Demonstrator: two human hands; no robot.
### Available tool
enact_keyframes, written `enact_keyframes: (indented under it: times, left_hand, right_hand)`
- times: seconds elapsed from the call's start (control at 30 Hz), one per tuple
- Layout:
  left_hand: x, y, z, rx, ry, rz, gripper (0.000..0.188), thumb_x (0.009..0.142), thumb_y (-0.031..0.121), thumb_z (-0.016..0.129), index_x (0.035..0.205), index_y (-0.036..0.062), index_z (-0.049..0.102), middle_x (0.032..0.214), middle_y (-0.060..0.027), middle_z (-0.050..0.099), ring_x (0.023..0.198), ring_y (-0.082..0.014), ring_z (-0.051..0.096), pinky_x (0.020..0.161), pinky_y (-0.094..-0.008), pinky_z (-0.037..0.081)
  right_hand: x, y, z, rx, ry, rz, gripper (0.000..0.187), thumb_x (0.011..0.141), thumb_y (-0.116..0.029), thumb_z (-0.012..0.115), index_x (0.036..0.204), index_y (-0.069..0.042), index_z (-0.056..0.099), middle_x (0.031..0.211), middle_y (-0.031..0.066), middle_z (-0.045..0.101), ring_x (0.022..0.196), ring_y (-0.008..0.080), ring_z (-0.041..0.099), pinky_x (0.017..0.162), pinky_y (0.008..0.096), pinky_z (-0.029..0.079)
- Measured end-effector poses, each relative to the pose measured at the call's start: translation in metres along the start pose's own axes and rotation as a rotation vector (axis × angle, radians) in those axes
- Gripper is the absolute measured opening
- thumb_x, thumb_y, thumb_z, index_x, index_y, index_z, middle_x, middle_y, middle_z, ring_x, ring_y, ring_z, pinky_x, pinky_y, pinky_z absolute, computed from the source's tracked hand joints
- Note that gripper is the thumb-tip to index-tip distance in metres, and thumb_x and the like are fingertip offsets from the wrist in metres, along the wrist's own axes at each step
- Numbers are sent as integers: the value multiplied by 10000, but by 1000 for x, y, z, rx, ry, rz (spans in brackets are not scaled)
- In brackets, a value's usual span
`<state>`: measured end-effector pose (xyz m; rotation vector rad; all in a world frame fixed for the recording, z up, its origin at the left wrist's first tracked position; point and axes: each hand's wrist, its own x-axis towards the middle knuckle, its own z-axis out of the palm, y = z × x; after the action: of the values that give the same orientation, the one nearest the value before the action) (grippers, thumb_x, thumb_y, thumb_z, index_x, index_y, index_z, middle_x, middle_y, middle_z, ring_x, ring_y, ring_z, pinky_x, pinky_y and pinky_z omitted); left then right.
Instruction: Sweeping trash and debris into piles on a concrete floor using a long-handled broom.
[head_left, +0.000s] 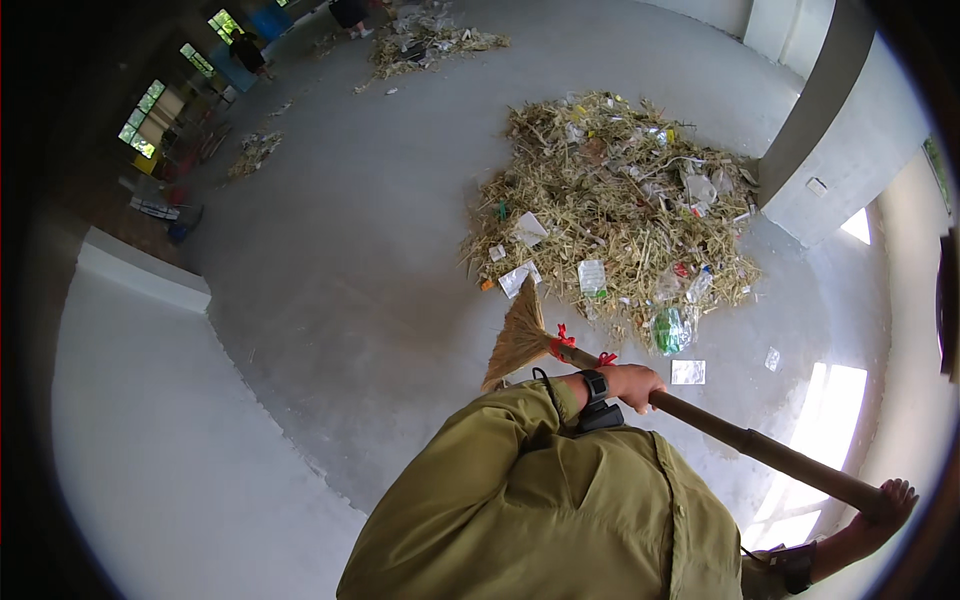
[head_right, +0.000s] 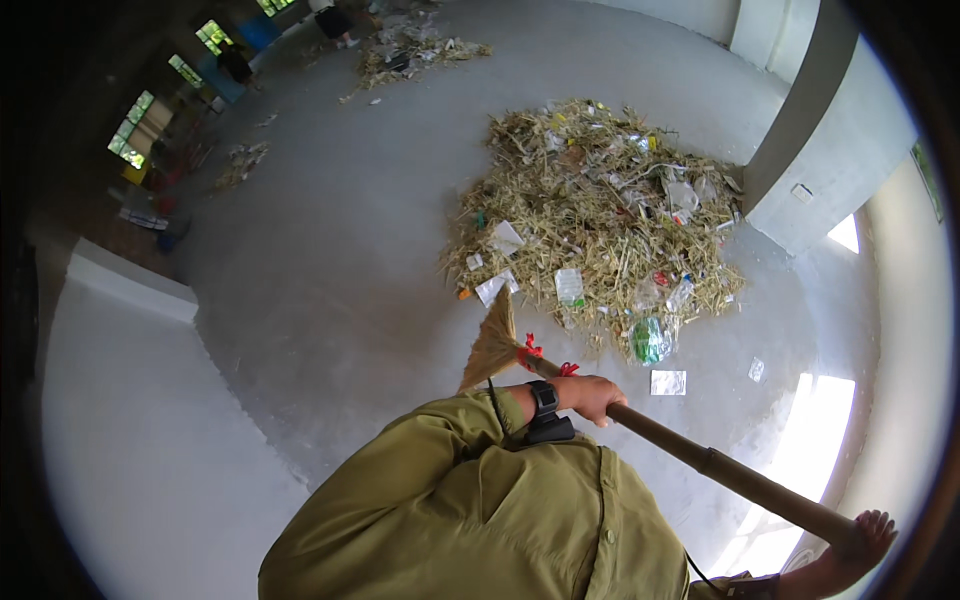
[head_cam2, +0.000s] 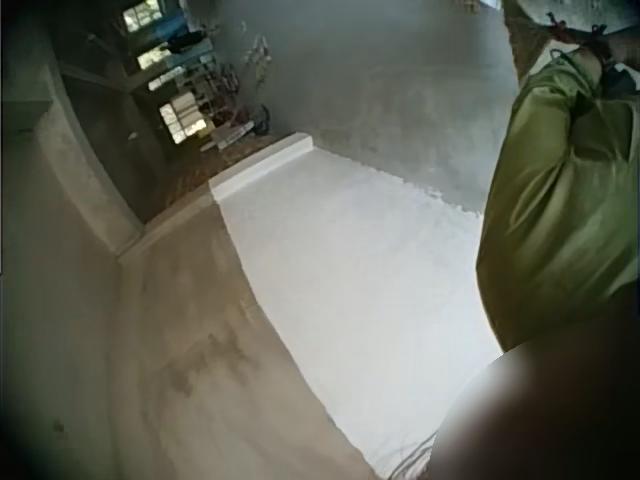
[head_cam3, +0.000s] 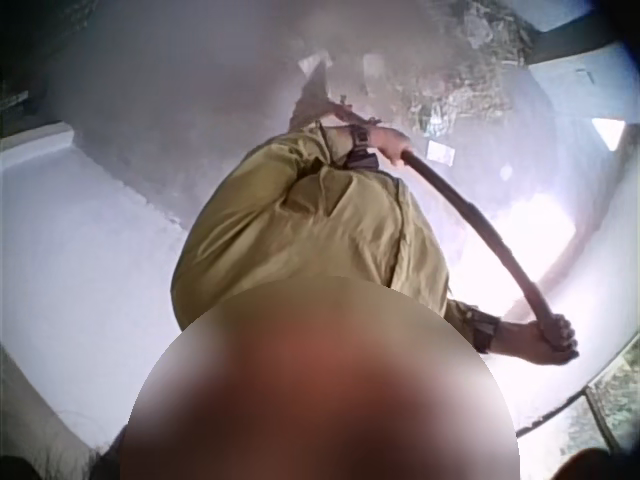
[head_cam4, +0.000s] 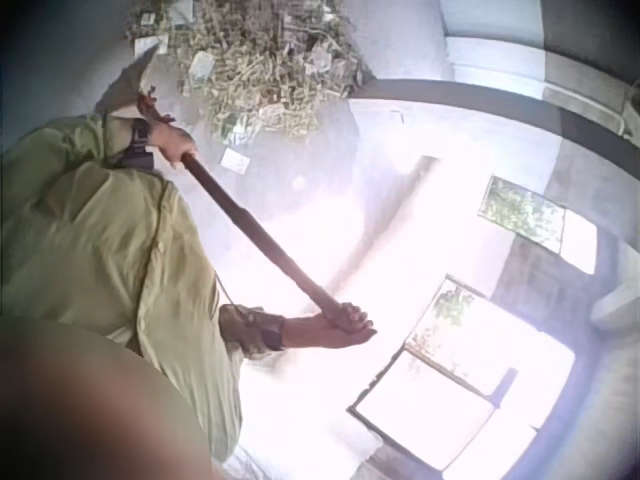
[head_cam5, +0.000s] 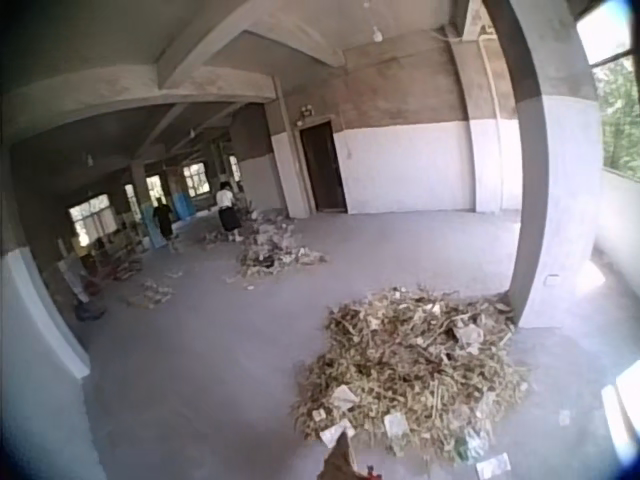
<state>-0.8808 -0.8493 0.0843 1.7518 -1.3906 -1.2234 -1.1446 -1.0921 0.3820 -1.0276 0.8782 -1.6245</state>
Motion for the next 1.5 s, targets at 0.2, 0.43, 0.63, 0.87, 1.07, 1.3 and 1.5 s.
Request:
enact_keyframes:
  times: [0.2,0.43,0.63,0.87,1.07,1.3,1.5]
  left_hand:
    - [-66,-52,-7,20,192,-204,342,555,168,644,883,89,588,779,-102,610,766,-267,576,673,-353,438]
    - [-138,-118,13,102,536,-281,290,557,180,650,829,91,597,770,-105,604,773,-282,572,682,-368,445]
    - [-167,-164,43,212,616,-588,259,631,342,649,784,139,604,753,-96,587,788,-307,554,706,-400,437]
    - [-151,-179,9,130,788,-498,194,629,275,636,786,173,585,782,-58,557,798,-283,531,711,-397,401]
    - [-115,-192,-47,93,827,-502,112,633,193,604,739,177,572,776,-42,550,784,-276,530,650,-387,429]
    - [-50,-192,-106,93,853,-215,104,640,67,556,733,114,557,756,-86,536,766,-307,516,663,-400,416]
    - [1,-186,-163,75,889,-65,167,623,44,578,773,112,547,788,-78,527,815,-293,495,703,-393,404]
  right_hand:
    - [-3,88,31,390,-637,358,189,883,-206,429,753,-75,388,651,13,349,609,105,391,574,216,368]
    - [-100,127,113,657,-979,488,240,841,-302,487,901,-103,366,635,-12,300,575,103,335,561,224,325]
    - [-191,145,182,602,-1261,659,283,826,-315,481,711,-134,296,517,-25,288,490,110,322,497,240,306]
    - [-193,142,222,415,-1139,606,206,846,-272,398,716,-146,300,502,-37,272,467,98,298,472,236,291]
    - [-203,127,242,325,-1056,477,199,831,-252,409,718,-135,294,507,-28,257,477,98,287,483,247,293]
    - [-191,104,232,252,-910,328,205,833,-241,415,712,-134,288,518,-28,250,501,101,255,518,253,264]
    - [-196,84,228,178,-800,160,242,837,-222,372,658,-119,247,520,-21,197,510,113,208,516,260,235]
